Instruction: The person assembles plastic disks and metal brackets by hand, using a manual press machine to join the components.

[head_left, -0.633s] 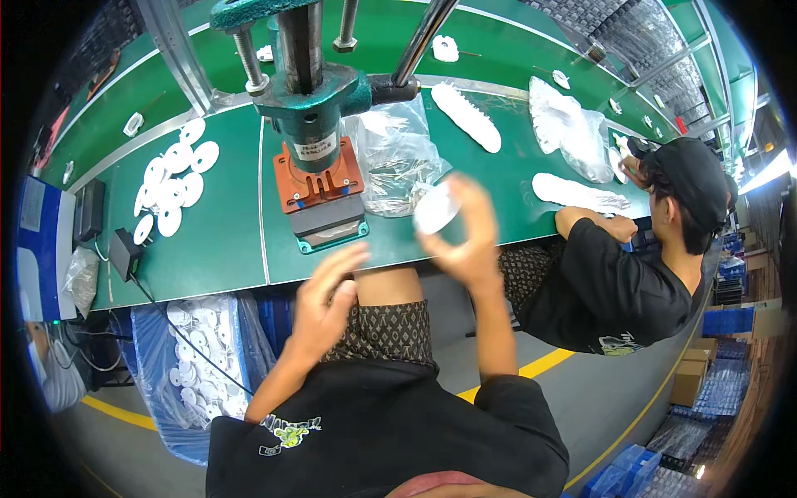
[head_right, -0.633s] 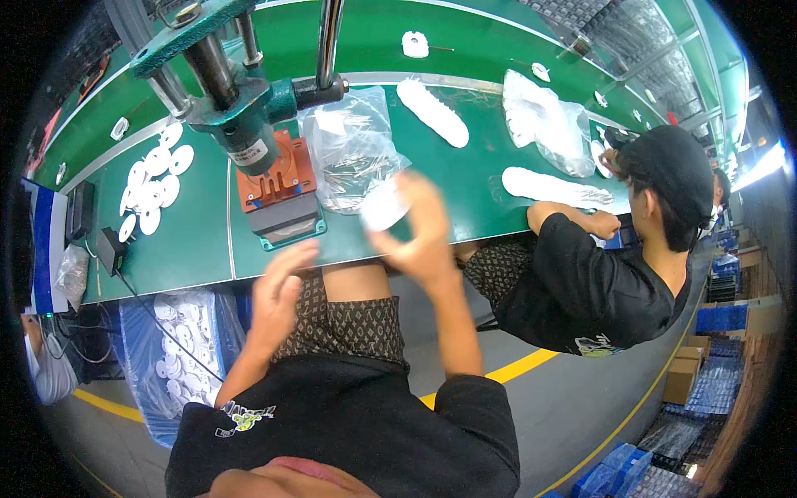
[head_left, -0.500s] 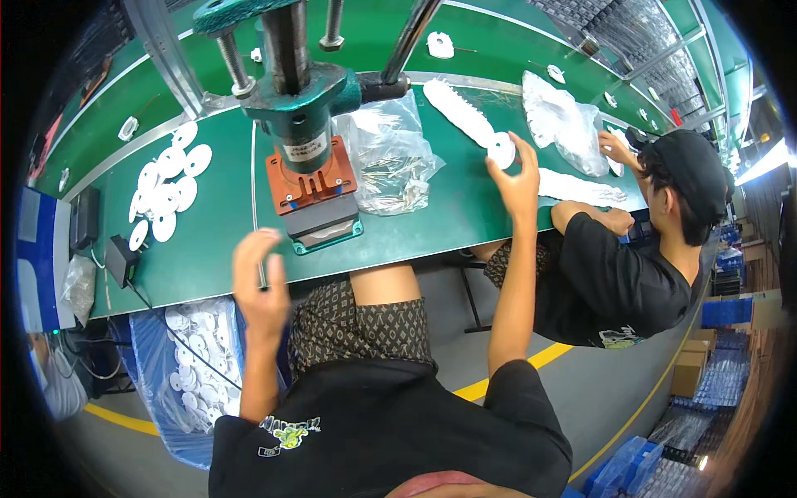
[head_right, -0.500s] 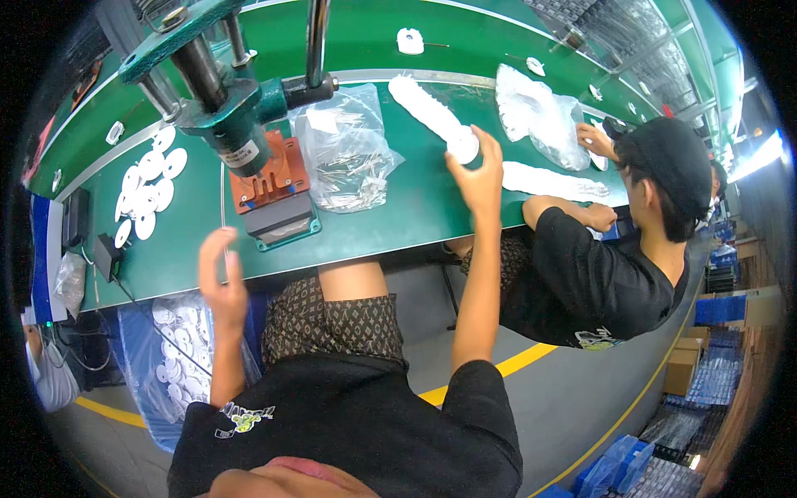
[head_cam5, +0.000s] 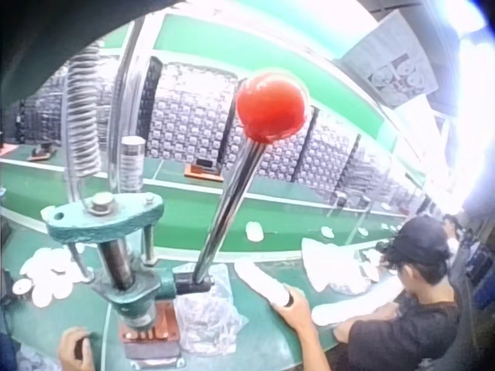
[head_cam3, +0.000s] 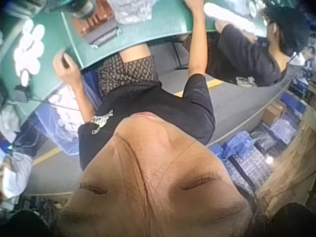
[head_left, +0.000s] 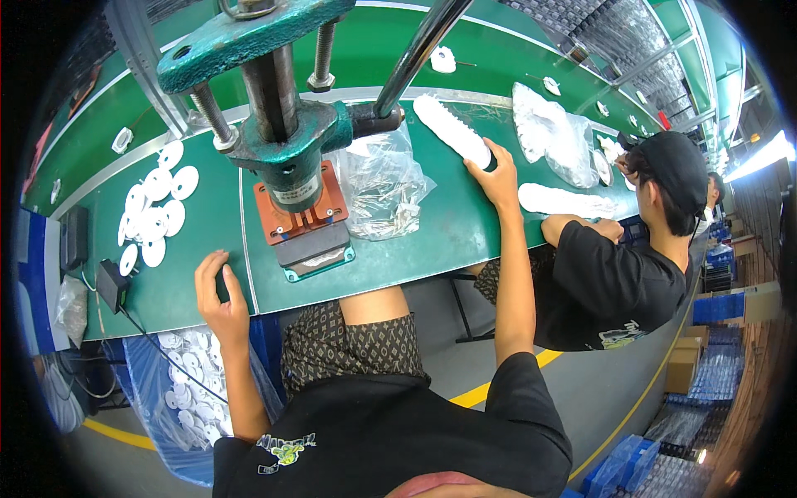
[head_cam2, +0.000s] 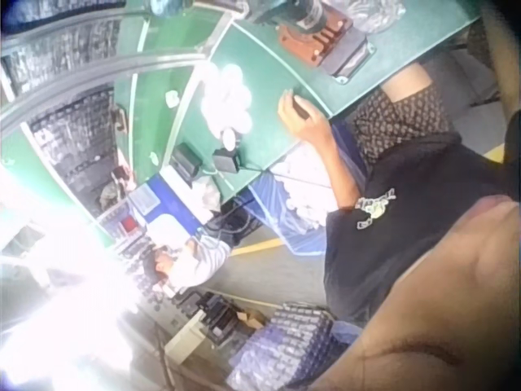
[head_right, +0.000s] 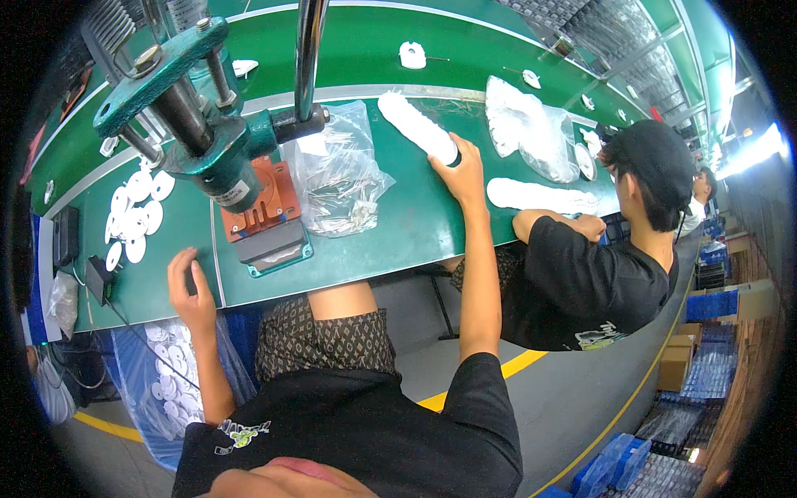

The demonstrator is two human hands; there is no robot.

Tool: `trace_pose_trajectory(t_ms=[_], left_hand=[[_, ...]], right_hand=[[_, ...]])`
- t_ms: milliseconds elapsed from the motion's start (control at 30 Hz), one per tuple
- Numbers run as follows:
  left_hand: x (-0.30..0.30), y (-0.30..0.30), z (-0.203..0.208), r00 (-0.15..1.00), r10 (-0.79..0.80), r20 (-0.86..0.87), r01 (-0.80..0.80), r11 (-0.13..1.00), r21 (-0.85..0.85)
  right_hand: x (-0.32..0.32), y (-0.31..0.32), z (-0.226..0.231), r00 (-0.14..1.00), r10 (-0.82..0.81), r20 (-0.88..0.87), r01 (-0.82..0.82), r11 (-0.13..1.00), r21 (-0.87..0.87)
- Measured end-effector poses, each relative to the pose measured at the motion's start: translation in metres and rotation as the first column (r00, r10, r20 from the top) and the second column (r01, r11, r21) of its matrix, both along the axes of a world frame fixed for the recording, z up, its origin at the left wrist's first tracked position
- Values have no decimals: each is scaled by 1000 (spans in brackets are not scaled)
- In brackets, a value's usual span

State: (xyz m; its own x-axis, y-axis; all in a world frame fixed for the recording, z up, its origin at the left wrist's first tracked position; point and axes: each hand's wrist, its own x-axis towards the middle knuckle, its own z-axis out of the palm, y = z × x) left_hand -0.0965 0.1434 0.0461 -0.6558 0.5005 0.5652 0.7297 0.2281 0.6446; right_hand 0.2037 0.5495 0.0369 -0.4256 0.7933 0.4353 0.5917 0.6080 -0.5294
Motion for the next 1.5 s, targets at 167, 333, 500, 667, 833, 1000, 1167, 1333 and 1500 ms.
trace_pose_trajectory(t_ms=[167, 333, 500, 667, 833, 1000, 1167, 1333, 1500], left_hand=[[1, -4, -2, 1000, 16, -11, -17, 1000, -26], [3, -6, 0, 1000, 18, -10, -19, 1000, -19], [-29, -6, 4, 999, 21, 30, -20, 999, -40], [-101, -11, -4, 846, 211, -490, -391, 870, -299], [-156, -31, -23, 872, 190, -450, -359, 875, -325], [-126, -15, 4, 881, 264, -394, -365, 908, -208], [-70, -10, -8, 907, -165, 389, 90, 975, 202], [-24, -8, 8, 603, -301, 739, 371, 926, 74], [-12, 4, 31, 930, -164, 330, 252, 936, -245]], right_hand=[[-11, 1, -6, 998, -53, 21, 51, 997, 57], [-9, 0, -9, 997, -64, -31, 70, 967, 243], [-14, -134, 12, 899, -191, -395, 216, 976, 21], [-48, -203, 4, 998, 41, 43, -49, 973, 227], [-73, -204, 24, 912, 290, -291, -220, 943, 250], [-116, -175, 14, 946, 291, -140, -282, 956, 80], [-132, -167, 0, 958, 255, -128, -258, 966, -7], [-122, -176, 6, 932, 243, -270, -227, 970, 90], [-104, -205, 11, 932, 146, -332, -76, 974, 216]])
